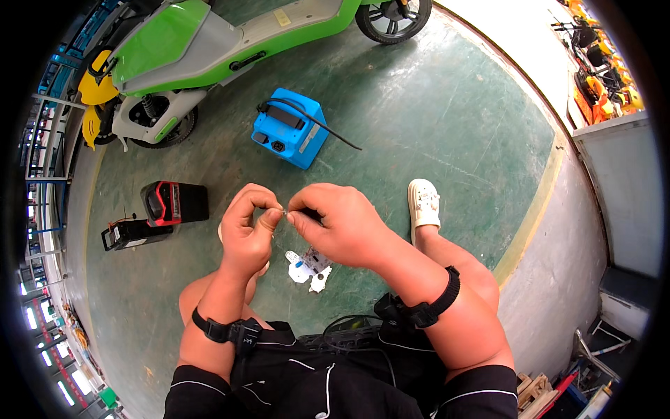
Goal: The person holds a circuit board and uses pliers to manipulate wires. They move the wires into place and adjust the components on the board by hand.
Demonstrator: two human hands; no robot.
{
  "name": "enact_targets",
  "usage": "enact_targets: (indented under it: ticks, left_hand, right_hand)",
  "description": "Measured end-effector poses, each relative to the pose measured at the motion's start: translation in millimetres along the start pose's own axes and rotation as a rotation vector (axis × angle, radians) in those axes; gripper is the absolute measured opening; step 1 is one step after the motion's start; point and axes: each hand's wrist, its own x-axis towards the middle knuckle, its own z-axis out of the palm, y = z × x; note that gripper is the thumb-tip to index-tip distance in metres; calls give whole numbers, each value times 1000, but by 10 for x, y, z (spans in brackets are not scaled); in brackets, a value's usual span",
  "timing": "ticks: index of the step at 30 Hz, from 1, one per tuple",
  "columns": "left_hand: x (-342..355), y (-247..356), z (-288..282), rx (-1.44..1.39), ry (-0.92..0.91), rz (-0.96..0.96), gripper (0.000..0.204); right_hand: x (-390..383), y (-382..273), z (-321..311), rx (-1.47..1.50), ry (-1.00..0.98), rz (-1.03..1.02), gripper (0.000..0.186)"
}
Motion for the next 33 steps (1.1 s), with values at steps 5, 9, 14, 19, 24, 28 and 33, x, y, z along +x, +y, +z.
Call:
enact_targets:
  ticks: [5, 9, 14, 19, 24, 28, 33]
  left_hand:
    - [-12, 65, 6, 8, 20, 41, 12]
    - [-42, 44, 11, 24, 18, 97, 11]
    - [-45, 69, 19, 141, 46, 236, 14]
    - [-37, 59, -36, 185, 9, 306, 14]
    - [-45, 20, -13, 83, -3, 65, 11]
    - [-49, -3, 10, 84, 20, -45, 12]
    - [-93, -137, 103, -149, 132, -290, 13]
  right_hand:
    - [-18, -40, -42, 489, -125, 410, 14]
    - [-22, -35, -19, 771, -132, 545, 14]
    - [-51, 11, 39, 1198, -143, 696, 15]
    - [-27, -12, -33, 1147, -226, 738, 16]
    - [3, -53, -25, 427, -156, 500, 22]
    - [-2, -102, 38, -46, -16, 167, 30]
    - [31, 73, 157, -509, 216, -154, 32]
